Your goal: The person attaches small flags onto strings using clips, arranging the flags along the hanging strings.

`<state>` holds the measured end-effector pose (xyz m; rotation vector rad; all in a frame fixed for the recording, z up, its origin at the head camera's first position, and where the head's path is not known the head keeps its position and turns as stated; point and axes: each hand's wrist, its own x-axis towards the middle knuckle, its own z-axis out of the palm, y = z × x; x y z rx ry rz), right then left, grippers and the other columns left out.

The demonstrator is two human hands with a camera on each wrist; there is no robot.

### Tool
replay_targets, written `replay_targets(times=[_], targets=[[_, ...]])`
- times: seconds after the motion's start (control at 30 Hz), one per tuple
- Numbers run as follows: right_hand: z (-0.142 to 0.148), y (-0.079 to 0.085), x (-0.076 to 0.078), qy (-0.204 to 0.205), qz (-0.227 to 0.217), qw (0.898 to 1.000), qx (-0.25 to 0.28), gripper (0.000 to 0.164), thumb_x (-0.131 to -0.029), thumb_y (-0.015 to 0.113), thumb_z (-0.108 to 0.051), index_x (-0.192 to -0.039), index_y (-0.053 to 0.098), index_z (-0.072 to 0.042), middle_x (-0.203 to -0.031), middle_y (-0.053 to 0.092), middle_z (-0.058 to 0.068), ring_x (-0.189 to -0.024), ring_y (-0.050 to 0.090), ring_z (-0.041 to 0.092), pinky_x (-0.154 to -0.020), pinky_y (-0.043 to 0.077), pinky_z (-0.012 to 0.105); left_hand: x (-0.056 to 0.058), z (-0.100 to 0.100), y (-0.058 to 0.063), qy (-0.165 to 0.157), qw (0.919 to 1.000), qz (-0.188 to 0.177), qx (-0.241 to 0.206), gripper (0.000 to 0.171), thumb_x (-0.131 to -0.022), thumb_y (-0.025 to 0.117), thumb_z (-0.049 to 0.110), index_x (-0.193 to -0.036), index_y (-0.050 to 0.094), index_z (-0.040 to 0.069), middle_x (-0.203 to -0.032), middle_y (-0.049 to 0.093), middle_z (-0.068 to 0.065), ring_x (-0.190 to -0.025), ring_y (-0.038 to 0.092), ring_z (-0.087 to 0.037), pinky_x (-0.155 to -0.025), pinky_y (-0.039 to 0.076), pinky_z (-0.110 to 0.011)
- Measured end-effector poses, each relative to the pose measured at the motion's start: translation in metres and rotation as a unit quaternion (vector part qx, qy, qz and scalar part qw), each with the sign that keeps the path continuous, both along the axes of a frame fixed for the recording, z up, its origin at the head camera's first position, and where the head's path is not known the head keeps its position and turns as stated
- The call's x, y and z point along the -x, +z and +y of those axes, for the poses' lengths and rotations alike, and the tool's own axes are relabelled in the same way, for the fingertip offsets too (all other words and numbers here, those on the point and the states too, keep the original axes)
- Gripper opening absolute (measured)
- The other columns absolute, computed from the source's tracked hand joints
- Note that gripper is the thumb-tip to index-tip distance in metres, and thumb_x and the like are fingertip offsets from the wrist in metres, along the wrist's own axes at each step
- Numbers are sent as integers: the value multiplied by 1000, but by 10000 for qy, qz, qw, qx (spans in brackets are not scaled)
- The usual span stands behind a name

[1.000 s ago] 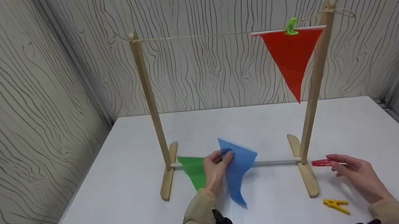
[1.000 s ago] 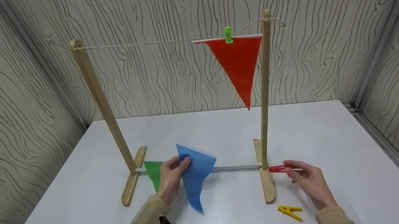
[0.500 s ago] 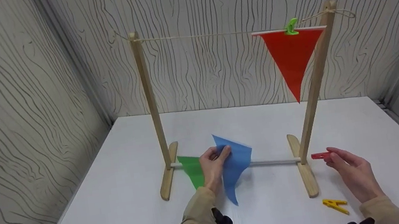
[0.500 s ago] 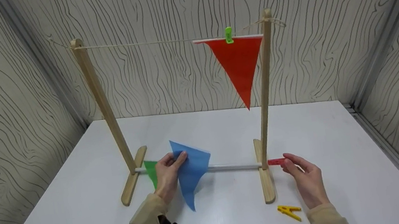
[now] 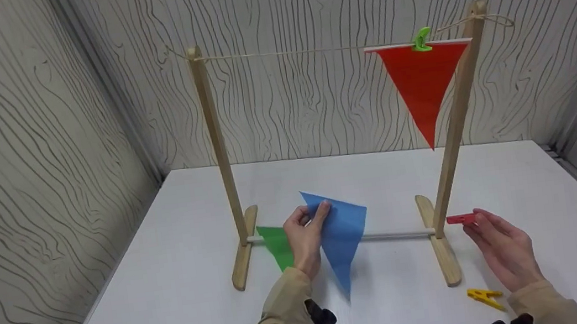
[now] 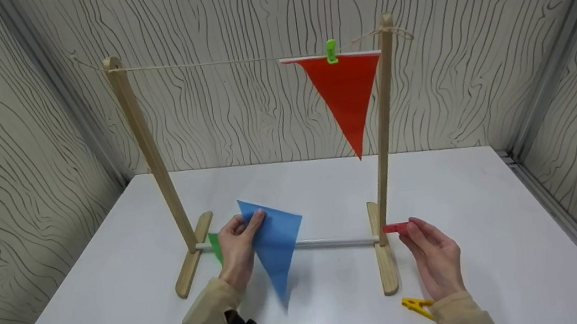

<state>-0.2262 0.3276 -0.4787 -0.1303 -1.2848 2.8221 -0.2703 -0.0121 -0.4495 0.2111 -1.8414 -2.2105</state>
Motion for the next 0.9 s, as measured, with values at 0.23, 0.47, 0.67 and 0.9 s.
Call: replay_targets(times=[0.23, 0.47, 0.67, 0.9], targets=[[-6, 9, 0, -215, -67, 9996, 171, 19, -99, 60, -11, -110, 75, -15, -110, 73, -6, -101, 73, 11, -87, 60, 24, -3, -3, 15, 37, 9997, 150, -208, 26, -87, 80, 28, -86, 62, 9, -88, 70, -3, -90, 69, -16, -99, 56, -46], [-11, 16, -3, -198, 246, 9988, 386, 20, -100, 57, -8, -114, 72, -12, -113, 71, -4, -104, 73, 14, -90, 59, 24, -6, -5, 30, 30, 9982, 368, -473, 24, -87, 79, 24, -91, 63, 6, -97, 75, -9, -101, 73, -24, -103, 53, -52], [-15, 22, -4, -55, 451, 9955, 828, 22, -102, 54, -8, -114, 73, -8, -117, 69, -3, -106, 72, 17, -94, 57, 26, -7, -8, 40, -113, 9958, 460, -786, 34, -88, 78, 20, -112, 65, 2, -117, 73, -19, -115, 70, -35, -104, 51, -55], [-22, 32, -5, 27, 811, 9881, 1308, 25, -103, 51, -6, -116, 72, -4, -121, 65, 0, -109, 69, 19, -98, 56, 27, -8, -10, 52, -284, 9933, 632, -925, 43, -90, 76, 18, -126, 63, 0, -124, 71, -20, -118, 69, -33, -105, 52, -51]])
